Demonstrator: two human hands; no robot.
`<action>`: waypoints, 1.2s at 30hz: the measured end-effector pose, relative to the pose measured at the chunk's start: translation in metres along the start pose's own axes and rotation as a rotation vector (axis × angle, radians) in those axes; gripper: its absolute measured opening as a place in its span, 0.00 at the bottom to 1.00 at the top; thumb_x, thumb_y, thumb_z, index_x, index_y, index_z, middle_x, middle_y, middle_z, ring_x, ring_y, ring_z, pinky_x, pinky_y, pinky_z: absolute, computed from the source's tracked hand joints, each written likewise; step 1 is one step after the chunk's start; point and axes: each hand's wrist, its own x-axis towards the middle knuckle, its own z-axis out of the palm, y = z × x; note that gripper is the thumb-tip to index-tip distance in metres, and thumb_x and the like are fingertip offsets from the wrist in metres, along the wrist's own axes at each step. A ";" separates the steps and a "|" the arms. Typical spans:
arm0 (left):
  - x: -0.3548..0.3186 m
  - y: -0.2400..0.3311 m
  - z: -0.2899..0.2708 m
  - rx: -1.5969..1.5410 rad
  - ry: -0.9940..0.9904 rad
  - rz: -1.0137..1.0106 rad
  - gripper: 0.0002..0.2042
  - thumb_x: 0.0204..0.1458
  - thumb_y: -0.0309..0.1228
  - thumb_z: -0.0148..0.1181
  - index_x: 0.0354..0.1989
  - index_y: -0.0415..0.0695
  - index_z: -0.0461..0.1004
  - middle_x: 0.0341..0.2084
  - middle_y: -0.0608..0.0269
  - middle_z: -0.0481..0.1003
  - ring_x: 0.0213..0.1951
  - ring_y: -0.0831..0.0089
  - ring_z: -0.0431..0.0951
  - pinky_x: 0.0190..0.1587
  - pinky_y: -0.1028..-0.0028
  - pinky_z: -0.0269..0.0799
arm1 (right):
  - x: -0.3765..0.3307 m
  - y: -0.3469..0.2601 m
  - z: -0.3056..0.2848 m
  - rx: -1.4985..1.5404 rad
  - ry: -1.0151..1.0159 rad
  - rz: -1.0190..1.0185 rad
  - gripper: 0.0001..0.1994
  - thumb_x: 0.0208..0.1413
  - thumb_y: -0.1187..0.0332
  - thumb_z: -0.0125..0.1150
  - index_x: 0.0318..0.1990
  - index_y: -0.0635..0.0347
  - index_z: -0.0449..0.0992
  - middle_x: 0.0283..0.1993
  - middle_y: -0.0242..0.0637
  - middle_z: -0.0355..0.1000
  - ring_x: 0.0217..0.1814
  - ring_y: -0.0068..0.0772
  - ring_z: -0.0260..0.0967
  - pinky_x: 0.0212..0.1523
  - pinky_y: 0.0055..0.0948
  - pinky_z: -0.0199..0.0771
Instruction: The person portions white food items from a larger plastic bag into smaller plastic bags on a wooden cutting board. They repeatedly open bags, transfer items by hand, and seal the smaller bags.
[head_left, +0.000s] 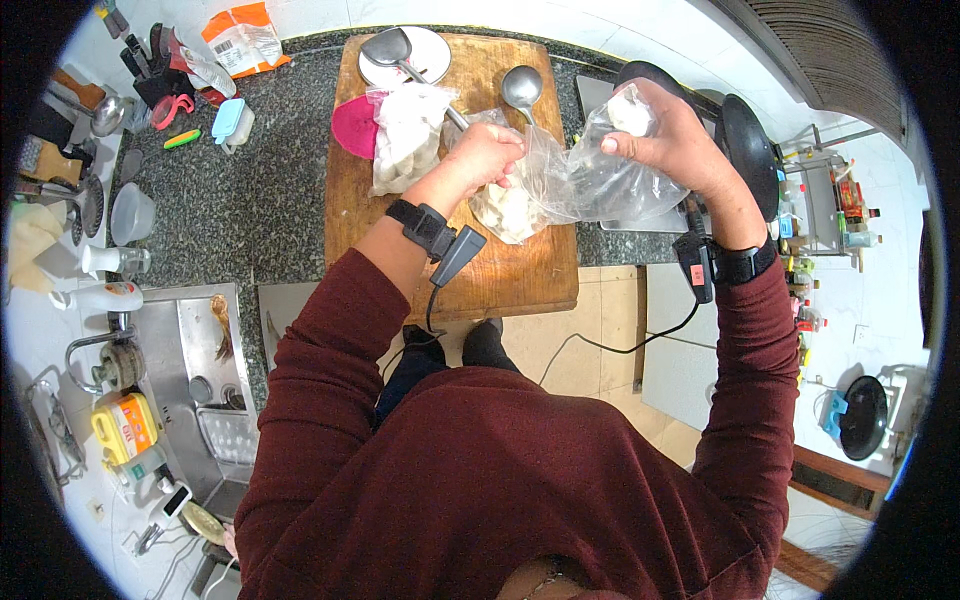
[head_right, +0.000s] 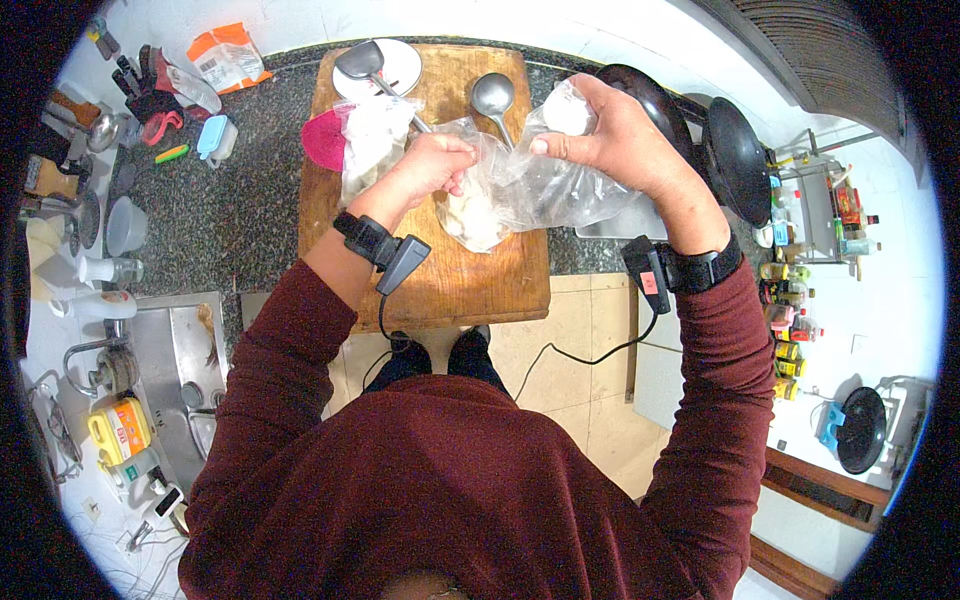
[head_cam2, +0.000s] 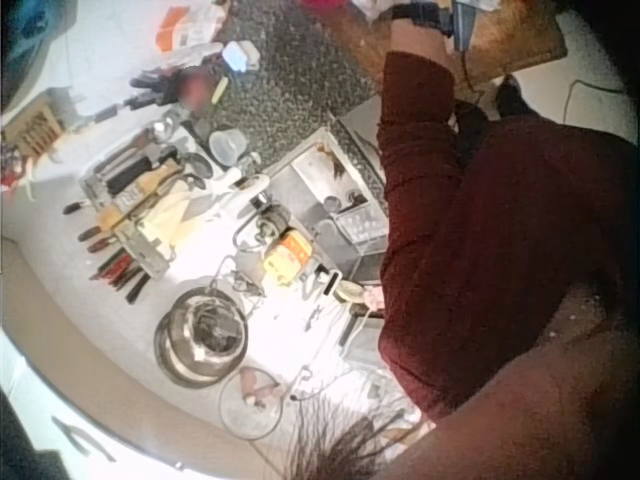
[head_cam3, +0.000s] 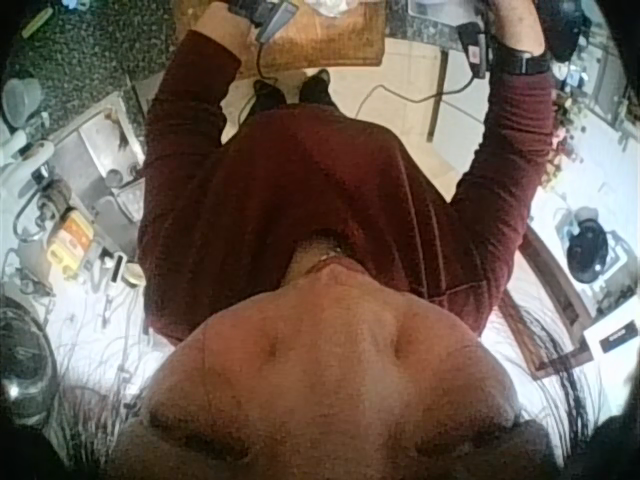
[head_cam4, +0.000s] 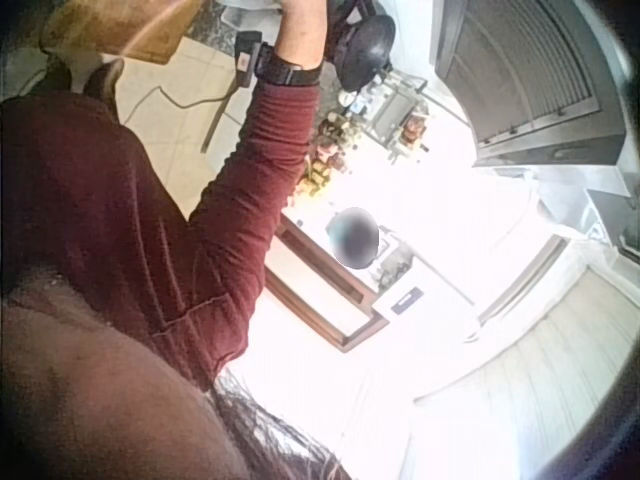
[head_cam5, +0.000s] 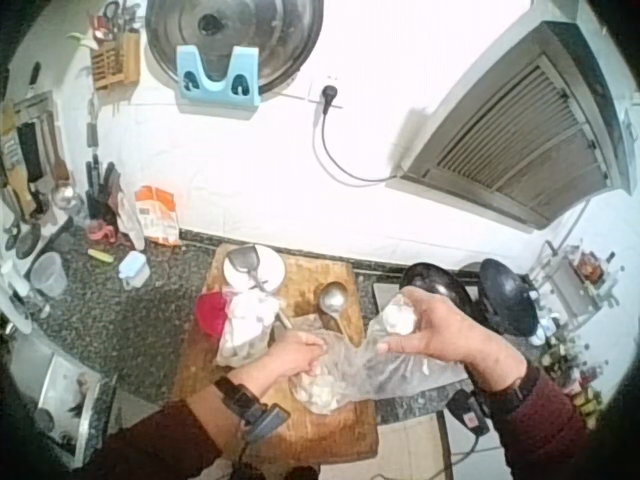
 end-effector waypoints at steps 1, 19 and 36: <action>0.000 0.000 0.000 0.003 0.000 0.002 0.07 0.49 0.27 0.55 0.31 0.36 0.74 0.15 0.68 0.66 0.17 0.79 0.66 0.20 0.76 0.71 | 0.001 0.003 0.002 0.053 0.037 -0.025 0.23 0.46 0.57 0.65 0.43 0.65 0.70 0.34 0.35 0.72 0.37 0.23 0.67 0.40 0.25 0.68; 0.007 -0.006 -0.002 0.016 -0.011 0.016 0.08 0.49 0.29 0.55 0.31 0.37 0.75 0.14 0.70 0.66 0.16 0.82 0.64 0.17 0.78 0.65 | -0.012 0.003 -0.015 0.211 0.186 -0.094 0.12 0.58 0.64 0.53 0.40 0.64 0.75 0.33 0.27 0.72 0.34 0.14 0.65 0.37 0.16 0.65; -0.032 -0.009 -0.013 0.007 -0.071 0.085 0.05 0.45 0.23 0.52 0.24 0.33 0.73 0.17 0.62 0.72 0.18 0.79 0.70 0.21 0.79 0.67 | 0.001 0.123 0.028 1.284 0.580 0.333 0.13 0.59 0.67 0.43 0.45 0.67 0.68 0.43 0.41 0.71 0.44 0.34 0.69 0.47 0.33 0.69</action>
